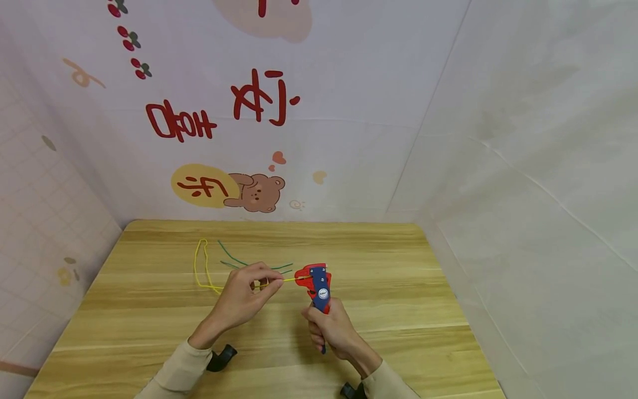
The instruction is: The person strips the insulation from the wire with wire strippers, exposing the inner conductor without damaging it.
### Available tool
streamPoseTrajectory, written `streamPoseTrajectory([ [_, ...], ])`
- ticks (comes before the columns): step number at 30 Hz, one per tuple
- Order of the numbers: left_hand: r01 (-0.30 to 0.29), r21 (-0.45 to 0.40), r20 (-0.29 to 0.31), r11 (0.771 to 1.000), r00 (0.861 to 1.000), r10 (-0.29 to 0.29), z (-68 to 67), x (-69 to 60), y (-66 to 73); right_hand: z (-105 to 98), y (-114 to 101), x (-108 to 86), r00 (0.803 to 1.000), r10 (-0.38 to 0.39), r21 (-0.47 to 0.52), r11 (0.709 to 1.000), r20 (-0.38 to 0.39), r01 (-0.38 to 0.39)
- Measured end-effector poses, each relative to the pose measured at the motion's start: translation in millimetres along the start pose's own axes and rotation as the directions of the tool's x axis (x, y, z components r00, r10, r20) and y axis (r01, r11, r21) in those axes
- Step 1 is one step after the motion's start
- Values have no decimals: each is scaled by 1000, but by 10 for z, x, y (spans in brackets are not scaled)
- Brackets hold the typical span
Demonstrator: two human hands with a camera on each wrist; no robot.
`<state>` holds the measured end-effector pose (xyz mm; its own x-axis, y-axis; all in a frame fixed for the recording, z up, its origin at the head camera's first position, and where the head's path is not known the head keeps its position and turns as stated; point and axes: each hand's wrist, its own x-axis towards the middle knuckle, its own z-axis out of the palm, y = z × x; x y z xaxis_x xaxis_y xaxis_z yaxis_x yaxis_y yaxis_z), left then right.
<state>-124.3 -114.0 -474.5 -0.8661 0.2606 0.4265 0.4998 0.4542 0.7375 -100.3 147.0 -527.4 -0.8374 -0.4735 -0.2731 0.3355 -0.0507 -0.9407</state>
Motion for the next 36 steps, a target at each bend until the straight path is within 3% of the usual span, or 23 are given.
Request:
streamPoseTrajectory([
  [11, -49, 8, -84, 999, 995, 50, -128, -26, -106, -123, -25, -40, 999, -20, 10, 1000, -50, 20],
  [36, 51, 16, -39, 999, 998, -51, -45, -151, -177, -291, -7, -58, 994, -55, -36, 998, -94, 52],
])
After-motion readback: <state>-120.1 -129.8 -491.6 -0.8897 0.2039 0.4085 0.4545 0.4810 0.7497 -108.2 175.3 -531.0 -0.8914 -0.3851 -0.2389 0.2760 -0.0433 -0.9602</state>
